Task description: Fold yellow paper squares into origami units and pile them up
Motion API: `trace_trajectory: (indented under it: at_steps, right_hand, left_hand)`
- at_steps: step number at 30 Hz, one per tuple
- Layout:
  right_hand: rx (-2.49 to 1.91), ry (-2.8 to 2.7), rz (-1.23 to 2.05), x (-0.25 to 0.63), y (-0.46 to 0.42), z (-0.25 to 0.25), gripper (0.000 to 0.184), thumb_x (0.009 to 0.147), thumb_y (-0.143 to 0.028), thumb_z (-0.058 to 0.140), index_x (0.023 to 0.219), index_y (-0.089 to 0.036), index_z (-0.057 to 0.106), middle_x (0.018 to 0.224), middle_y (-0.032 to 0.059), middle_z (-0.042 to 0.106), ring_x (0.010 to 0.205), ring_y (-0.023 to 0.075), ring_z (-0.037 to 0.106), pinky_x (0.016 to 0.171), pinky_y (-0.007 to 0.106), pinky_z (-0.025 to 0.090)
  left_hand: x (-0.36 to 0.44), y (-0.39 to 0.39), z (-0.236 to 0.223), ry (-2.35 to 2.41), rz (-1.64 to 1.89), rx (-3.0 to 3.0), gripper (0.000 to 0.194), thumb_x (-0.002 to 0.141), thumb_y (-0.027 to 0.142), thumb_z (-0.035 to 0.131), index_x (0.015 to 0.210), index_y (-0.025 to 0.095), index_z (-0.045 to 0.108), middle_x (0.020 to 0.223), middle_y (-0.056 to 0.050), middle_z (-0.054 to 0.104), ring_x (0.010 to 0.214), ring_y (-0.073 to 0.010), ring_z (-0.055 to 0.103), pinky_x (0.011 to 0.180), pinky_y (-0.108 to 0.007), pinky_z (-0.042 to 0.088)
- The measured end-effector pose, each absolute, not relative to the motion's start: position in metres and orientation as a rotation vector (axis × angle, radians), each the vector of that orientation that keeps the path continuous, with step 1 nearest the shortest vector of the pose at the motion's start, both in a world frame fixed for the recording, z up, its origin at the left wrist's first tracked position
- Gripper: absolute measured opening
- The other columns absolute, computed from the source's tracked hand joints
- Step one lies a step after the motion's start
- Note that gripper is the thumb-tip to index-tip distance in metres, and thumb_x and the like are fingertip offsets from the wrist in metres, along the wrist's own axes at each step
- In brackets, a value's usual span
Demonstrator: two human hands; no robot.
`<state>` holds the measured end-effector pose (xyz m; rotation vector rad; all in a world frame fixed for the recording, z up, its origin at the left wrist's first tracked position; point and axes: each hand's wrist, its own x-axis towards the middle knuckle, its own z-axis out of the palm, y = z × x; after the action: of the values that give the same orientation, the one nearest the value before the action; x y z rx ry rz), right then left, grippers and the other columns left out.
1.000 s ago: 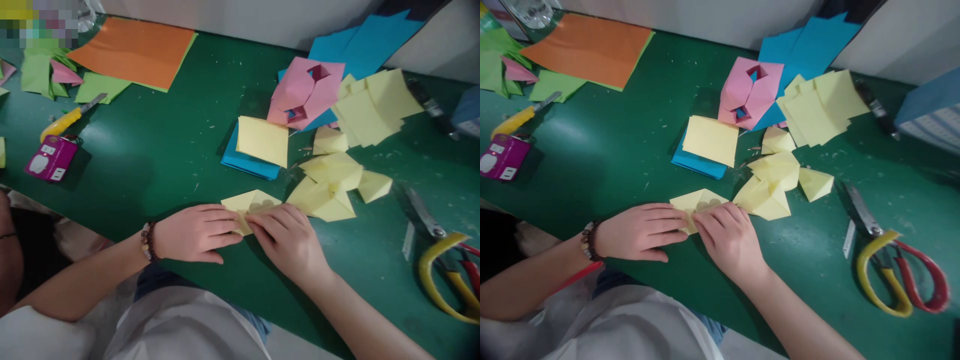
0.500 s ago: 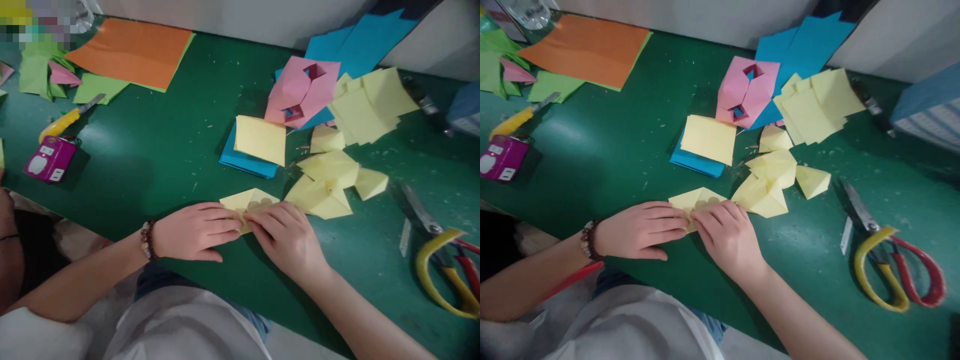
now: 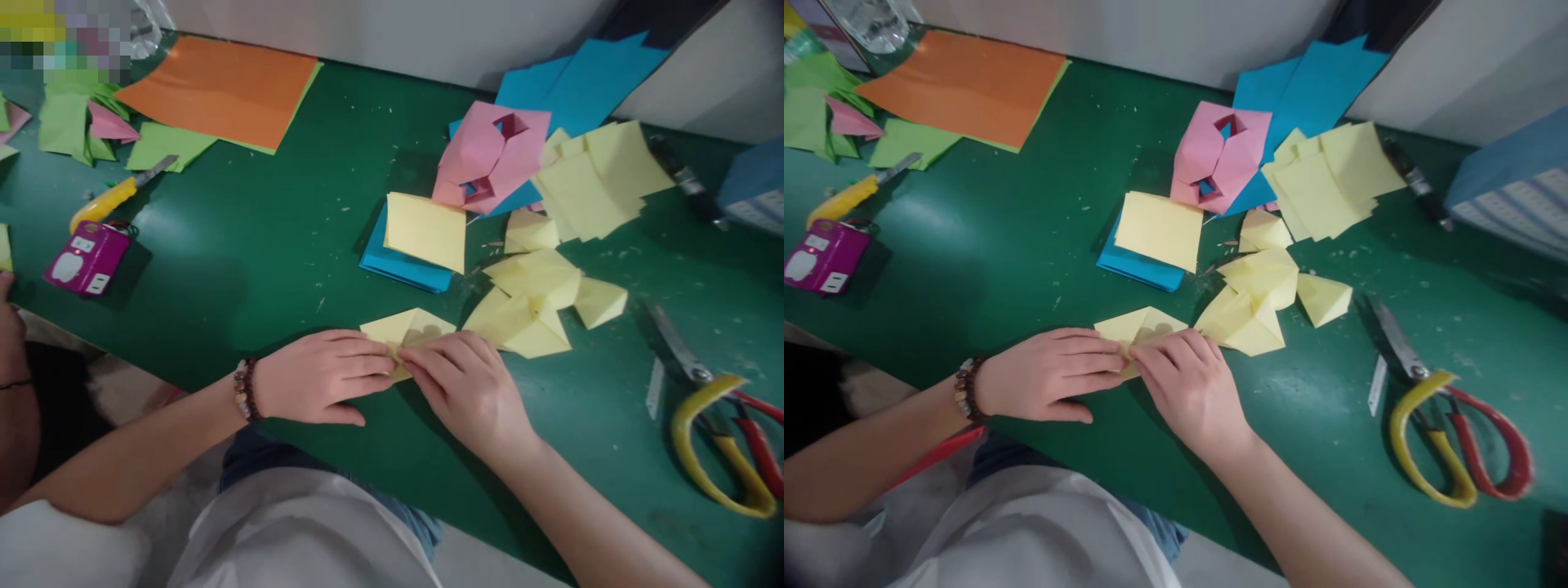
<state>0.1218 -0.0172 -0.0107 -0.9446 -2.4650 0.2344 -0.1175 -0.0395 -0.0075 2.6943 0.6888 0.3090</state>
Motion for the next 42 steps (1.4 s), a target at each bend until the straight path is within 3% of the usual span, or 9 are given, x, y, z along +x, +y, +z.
trace_trajectory:
  at_steps: [5, 9, 13, 16, 20, 24, 29, 36, 42]
  right_hand:
    - [-0.995, -2.381, 0.331, 0.128, -0.039, 0.017, 0.015, 0.086, -0.012, 0.060, 0.100, -0.017, 0.060, 0.099, 0.0082, 0.072, 0.084, 0.0171, 0.066, 0.077, 0.031, 0.053]
    - [-1.226, -2.296, 0.844, 0.123, -0.075, 0.025, 0.012, 0.093, -0.023, 0.049, 0.103, -0.019, 0.052, 0.105, 0.0088, 0.070, 0.042, 0.0038, 0.049, 0.042, 0.019, 0.046]
    - [-1.321, -2.219, 0.988, 0.115, -0.095, 0.017, 0.019, 0.093, -0.022, 0.045, 0.112, -0.018, 0.047, 0.076, 0.0011, 0.069, 0.037, 0.0051, 0.047, 0.037, 0.017, 0.041]
    - [-1.376, -2.245, 0.985, 0.115, -0.096, 0.011, 0.027, 0.094, -0.023, 0.043, 0.120, -0.017, 0.045, 0.069, -0.0009, 0.067, 0.036, 0.0065, 0.047, 0.036, 0.018, 0.039]
    - [-1.507, -2.171, 0.947, 0.122, -0.090, 0.008, 0.014, 0.093, -0.028, 0.044, 0.105, -0.021, 0.046, 0.064, -0.0021, 0.067, 0.034, 0.0078, 0.046, 0.034, 0.018, 0.037]
    - [-1.675, -2.013, 0.976, 0.133, -0.082, 0.011, 0.014, 0.092, -0.036, 0.047, 0.096, -0.023, 0.043, 0.099, 0.0097, 0.075, 0.038, 0.0081, 0.051, 0.038, 0.020, 0.045]
    - [-1.757, -1.972, 0.720, 0.143, -0.077, 0.014, 0.014, 0.090, -0.036, 0.051, 0.092, -0.023, 0.046, 0.111, 0.0094, 0.072, 0.034, 0.0041, 0.043, 0.035, 0.018, 0.040]
    - [-1.471, -2.349, -0.009, 0.129, -0.059, -0.001, 0.017, 0.094, -0.030, 0.052, 0.082, -0.019, 0.059, 0.071, 0.0005, 0.064, 0.046, 0.0078, 0.051, 0.040, 0.020, 0.033]
    - [-1.410, -2.502, -0.117, 0.115, -0.054, -0.008, 0.025, 0.095, -0.024, 0.046, 0.073, -0.018, 0.056, 0.062, -0.0010, 0.057, 0.044, 0.0090, 0.046, 0.040, 0.023, 0.026]
  left_hand:
    - [-0.117, -0.040, -0.009, 0.693, 0.310, 2.681, 0.047, 0.096, 0.046, 0.047, 0.128, 0.014, 0.056, 0.138, -0.009, 0.056, 0.132, -0.0234, 0.045, 0.112, -0.039, 0.035]
    - [-0.117, -0.040, -0.009, 0.676, 0.321, 2.663, 0.046, 0.095, 0.045, 0.048, 0.127, 0.014, 0.057, 0.138, -0.010, 0.055, 0.131, -0.0235, 0.045, 0.111, -0.039, 0.036]
    - [-0.116, -0.039, -0.008, 0.675, 0.348, 2.649, 0.046, 0.096, 0.045, 0.047, 0.125, 0.012, 0.057, 0.137, -0.010, 0.056, 0.131, -0.0244, 0.045, 0.110, -0.039, 0.036]
    - [-0.117, -0.038, -0.007, 0.675, 0.337, 2.638, 0.046, 0.096, 0.045, 0.047, 0.126, 0.012, 0.057, 0.137, -0.011, 0.056, 0.131, -0.0244, 0.045, 0.110, -0.040, 0.036]
    - [-0.117, -0.039, -0.008, 0.683, 0.319, 2.638, 0.046, 0.095, 0.044, 0.048, 0.128, 0.013, 0.056, 0.138, -0.011, 0.055, 0.132, -0.0251, 0.045, 0.111, -0.041, 0.036]
    - [-0.118, -0.041, -0.009, 0.695, 0.330, 2.655, 0.044, 0.094, 0.044, 0.050, 0.125, 0.014, 0.058, 0.136, -0.011, 0.057, 0.131, -0.0258, 0.046, 0.110, -0.042, 0.038]
    - [-0.118, -0.042, -0.009, 0.697, 0.340, 2.655, 0.044, 0.094, 0.044, 0.050, 0.125, 0.013, 0.059, 0.136, -0.011, 0.057, 0.131, -0.0256, 0.047, 0.110, -0.042, 0.038]
    - [-0.118, -0.041, -0.007, 0.703, 0.325, 2.619, 0.053, 0.094, 0.043, 0.050, 0.137, 0.012, 0.046, 0.138, -0.014, 0.054, 0.132, -0.0254, 0.045, 0.111, -0.043, 0.035]
    - [-0.118, -0.042, -0.009, 0.739, 0.331, 2.586, 0.061, 0.093, 0.045, 0.053, 0.142, 0.010, 0.038, 0.138, -0.015, 0.053, 0.133, -0.0259, 0.044, 0.112, -0.041, 0.032]
